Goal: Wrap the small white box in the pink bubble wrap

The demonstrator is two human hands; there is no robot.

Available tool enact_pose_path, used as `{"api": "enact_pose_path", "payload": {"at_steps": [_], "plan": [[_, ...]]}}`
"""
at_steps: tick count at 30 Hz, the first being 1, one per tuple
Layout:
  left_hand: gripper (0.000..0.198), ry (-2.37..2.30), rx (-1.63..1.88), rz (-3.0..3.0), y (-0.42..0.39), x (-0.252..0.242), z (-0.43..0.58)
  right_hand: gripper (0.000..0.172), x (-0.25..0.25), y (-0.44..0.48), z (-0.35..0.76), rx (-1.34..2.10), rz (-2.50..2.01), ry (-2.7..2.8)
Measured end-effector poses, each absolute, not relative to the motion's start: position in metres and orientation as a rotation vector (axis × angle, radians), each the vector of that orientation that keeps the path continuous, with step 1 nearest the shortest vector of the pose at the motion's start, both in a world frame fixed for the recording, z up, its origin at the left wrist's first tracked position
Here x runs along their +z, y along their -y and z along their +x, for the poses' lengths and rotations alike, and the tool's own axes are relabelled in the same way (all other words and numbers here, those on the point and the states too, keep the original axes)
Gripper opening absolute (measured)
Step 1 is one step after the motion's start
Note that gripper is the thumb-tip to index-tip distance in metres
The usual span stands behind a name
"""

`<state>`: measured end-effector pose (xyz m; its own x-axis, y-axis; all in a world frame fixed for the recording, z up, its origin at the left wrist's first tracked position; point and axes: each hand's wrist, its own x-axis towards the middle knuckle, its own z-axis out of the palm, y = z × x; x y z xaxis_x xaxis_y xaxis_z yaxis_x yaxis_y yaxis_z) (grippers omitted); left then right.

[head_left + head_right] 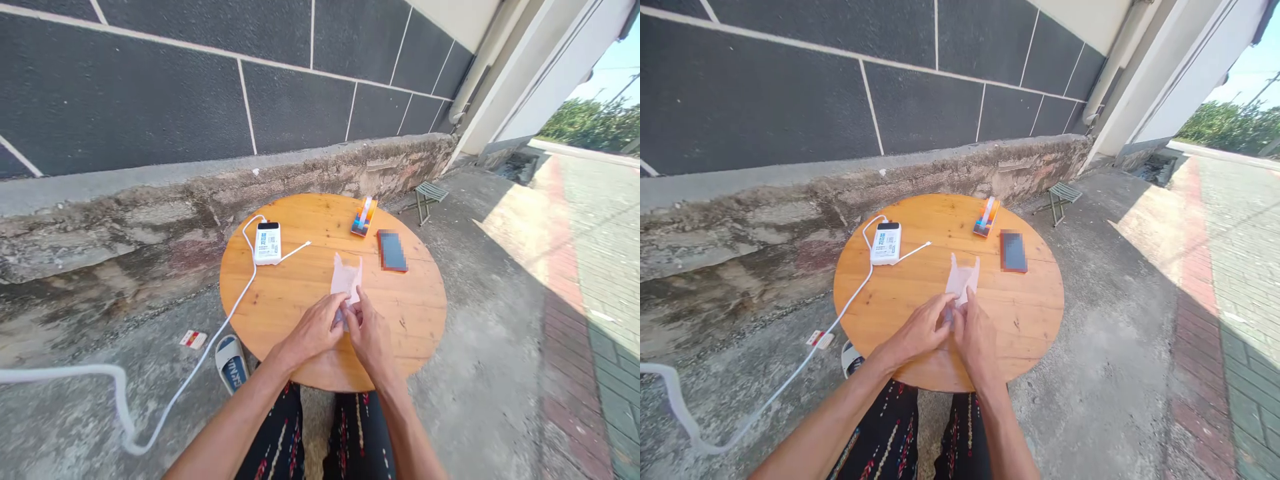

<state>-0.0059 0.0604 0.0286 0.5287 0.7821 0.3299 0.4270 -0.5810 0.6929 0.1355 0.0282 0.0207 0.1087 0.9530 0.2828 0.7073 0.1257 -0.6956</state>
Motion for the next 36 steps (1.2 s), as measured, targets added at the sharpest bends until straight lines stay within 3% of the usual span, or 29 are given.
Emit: {"api": "enact_pose_path", "payload": {"at_steps": [6,12,15,20,27,32,36], "plan": [[0.057,-0.932,0.938,2.15,-0.06,0.026,-0.008,0.051,0.021,-0.016,0.133,0.341,-1.648,1.75],[0.057,-1.02,1.04,2.005,-0.056,0.019,-0.006,0.047,0.03,-0.014,0.137,0.425,-1.633,1.785],[0.049,-1.08,1.106,1.899,-0.052,0.016,-0.004,0.047,0.035,-0.015,0.144,0.516,-1.59,1.785],[0.016,-1.175,1.058,1.955,-0.048,0.019,-0.002,0.053,0.035,-0.019,0.15,0.638,-1.493,1.839],[0.007,-1.263,0.946,1.878,-0.053,0.035,0.002,0.065,0.023,-0.023,0.145,0.481,-1.533,1.891],[0.014,-1.338,0.876,1.893,-0.058,0.037,0.008,0.072,0.025,-0.018,0.154,0.521,-1.425,1.934],[0.007,-1.361,0.828,1.972,-0.056,0.036,0.009,0.06,0.031,-0.019,0.169,0.611,-1.334,1.883]]}}
